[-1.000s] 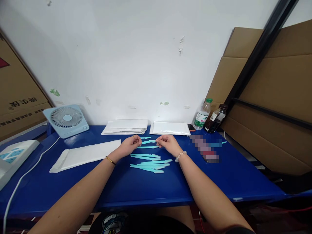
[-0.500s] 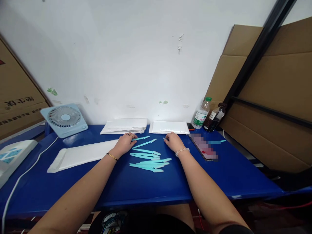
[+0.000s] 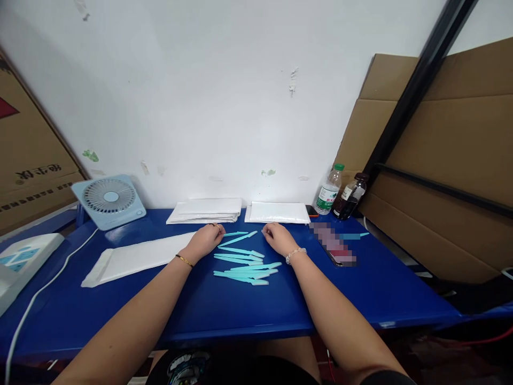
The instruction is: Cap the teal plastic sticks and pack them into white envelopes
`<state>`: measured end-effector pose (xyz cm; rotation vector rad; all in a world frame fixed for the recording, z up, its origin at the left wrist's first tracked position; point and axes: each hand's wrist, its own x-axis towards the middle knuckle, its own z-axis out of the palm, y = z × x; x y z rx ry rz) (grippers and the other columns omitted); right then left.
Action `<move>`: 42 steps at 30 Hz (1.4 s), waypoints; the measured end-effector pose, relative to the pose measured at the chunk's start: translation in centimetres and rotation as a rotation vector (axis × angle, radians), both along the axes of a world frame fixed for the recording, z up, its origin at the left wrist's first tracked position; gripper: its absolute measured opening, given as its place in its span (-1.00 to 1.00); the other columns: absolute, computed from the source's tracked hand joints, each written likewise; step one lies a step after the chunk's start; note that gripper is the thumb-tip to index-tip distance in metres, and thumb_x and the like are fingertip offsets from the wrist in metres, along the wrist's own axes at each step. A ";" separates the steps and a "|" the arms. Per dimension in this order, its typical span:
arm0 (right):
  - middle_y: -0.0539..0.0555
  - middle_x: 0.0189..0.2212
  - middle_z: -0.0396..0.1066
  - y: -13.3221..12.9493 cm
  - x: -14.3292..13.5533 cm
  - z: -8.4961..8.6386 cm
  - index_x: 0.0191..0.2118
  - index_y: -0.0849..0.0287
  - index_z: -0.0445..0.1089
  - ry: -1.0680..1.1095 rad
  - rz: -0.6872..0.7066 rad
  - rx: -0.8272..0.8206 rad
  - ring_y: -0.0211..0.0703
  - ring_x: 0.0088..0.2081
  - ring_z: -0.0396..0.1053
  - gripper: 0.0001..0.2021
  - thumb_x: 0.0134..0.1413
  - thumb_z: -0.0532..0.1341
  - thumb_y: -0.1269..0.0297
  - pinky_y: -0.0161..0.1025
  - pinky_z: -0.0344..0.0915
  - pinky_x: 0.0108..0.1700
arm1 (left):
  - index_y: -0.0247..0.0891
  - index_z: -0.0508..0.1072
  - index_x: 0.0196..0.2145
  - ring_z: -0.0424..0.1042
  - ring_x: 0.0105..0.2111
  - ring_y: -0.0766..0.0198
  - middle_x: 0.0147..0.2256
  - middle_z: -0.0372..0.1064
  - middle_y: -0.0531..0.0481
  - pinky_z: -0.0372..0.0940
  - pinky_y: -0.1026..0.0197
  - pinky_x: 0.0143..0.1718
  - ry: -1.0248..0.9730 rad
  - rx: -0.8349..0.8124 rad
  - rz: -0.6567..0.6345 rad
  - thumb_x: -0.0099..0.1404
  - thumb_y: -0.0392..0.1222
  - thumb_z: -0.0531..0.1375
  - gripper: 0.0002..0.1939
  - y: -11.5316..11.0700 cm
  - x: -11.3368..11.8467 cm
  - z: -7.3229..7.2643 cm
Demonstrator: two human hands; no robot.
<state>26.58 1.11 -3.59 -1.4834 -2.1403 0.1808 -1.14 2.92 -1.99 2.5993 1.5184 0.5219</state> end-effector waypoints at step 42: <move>0.23 0.32 -0.21 -5.6 -2.2 3.4 0.33 0.19 -0.18 -0.120 0.458 -0.532 0.25 0.31 -0.31 0.10 -0.27 0.33 -0.16 0.12 -0.21 0.29 | -0.15 0.16 0.14 0.10 0.11 -0.09 0.10 0.14 -0.20 0.15 -0.02 -0.01 0.174 -0.275 -0.254 -0.07 0.28 0.26 -0.12 -6.1 2.8 1.8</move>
